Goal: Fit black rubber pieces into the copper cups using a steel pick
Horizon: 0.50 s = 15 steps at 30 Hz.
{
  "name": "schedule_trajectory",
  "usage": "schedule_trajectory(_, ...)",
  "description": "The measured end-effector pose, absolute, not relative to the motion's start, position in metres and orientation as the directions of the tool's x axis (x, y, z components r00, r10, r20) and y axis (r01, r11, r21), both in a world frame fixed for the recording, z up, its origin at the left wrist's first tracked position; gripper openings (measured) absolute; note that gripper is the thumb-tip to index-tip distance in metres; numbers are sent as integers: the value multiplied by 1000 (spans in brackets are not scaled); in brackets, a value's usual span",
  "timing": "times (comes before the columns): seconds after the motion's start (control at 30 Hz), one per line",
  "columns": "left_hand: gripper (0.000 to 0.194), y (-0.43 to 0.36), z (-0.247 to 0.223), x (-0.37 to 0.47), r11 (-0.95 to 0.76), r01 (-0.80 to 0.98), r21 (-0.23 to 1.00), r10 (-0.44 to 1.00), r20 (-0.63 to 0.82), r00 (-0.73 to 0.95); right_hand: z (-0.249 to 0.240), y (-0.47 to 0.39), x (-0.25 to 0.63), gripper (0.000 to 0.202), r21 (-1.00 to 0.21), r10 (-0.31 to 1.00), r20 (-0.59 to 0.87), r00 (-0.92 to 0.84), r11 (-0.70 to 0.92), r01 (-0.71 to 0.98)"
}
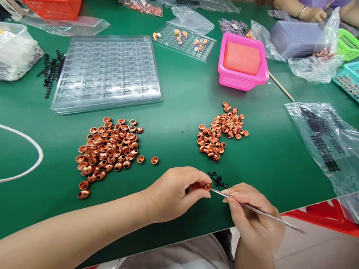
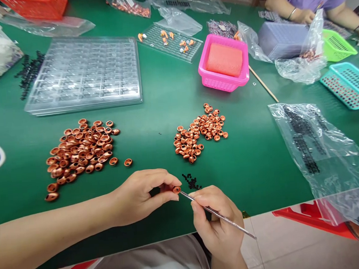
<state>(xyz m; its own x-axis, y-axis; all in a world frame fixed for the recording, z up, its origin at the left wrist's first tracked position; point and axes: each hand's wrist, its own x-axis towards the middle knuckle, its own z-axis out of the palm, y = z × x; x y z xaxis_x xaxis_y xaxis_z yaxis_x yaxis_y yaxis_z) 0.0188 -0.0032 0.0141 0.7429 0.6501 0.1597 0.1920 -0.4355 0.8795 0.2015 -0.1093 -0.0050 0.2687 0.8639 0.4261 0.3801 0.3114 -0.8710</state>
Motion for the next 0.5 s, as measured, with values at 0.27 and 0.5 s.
schedule_trajectory(0.27,8,-3,11,21,-483,173,859,642,213,736,-5,-109,204,33,-832,875,448,185,333,444)
schedule_trajectory(0.5,4,-4,10,19,-529,190,827,621,225,750,-6,-109,202,36,-812,871,468,150,357,461)
